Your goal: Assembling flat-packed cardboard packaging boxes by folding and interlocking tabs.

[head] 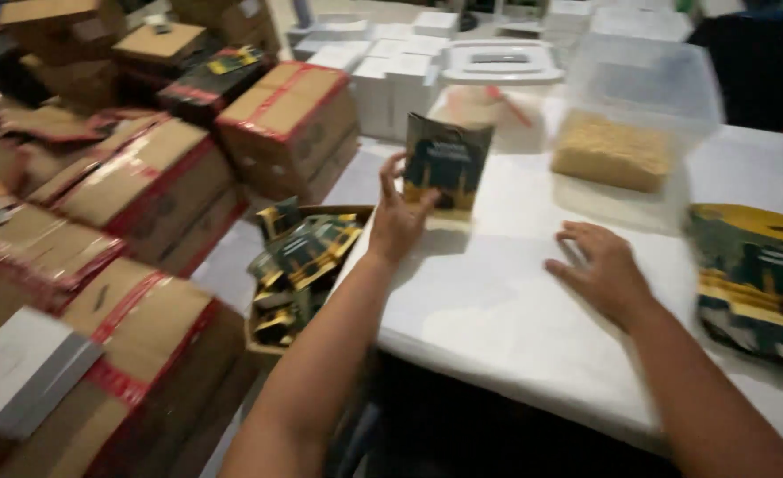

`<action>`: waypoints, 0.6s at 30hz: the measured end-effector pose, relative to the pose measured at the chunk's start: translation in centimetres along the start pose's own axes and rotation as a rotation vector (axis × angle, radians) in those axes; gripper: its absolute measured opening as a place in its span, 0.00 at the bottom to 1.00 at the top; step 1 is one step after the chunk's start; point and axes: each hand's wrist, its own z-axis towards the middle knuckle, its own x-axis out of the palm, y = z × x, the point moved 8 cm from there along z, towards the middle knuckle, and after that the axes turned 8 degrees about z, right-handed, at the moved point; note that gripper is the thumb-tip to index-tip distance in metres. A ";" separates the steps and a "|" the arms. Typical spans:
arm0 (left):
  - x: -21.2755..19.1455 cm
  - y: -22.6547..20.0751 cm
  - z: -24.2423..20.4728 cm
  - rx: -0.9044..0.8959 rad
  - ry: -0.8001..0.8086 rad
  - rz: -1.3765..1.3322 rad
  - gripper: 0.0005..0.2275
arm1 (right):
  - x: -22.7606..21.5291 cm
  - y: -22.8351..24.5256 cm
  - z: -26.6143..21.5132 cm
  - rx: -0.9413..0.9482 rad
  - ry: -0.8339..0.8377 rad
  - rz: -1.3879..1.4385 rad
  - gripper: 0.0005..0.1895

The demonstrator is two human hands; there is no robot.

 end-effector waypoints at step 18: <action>-13.4 11.7 -2.8 -0.485 0.148 0.344 0.35 | 0.6 -2.6 -0.6 0.252 0.051 -0.097 0.25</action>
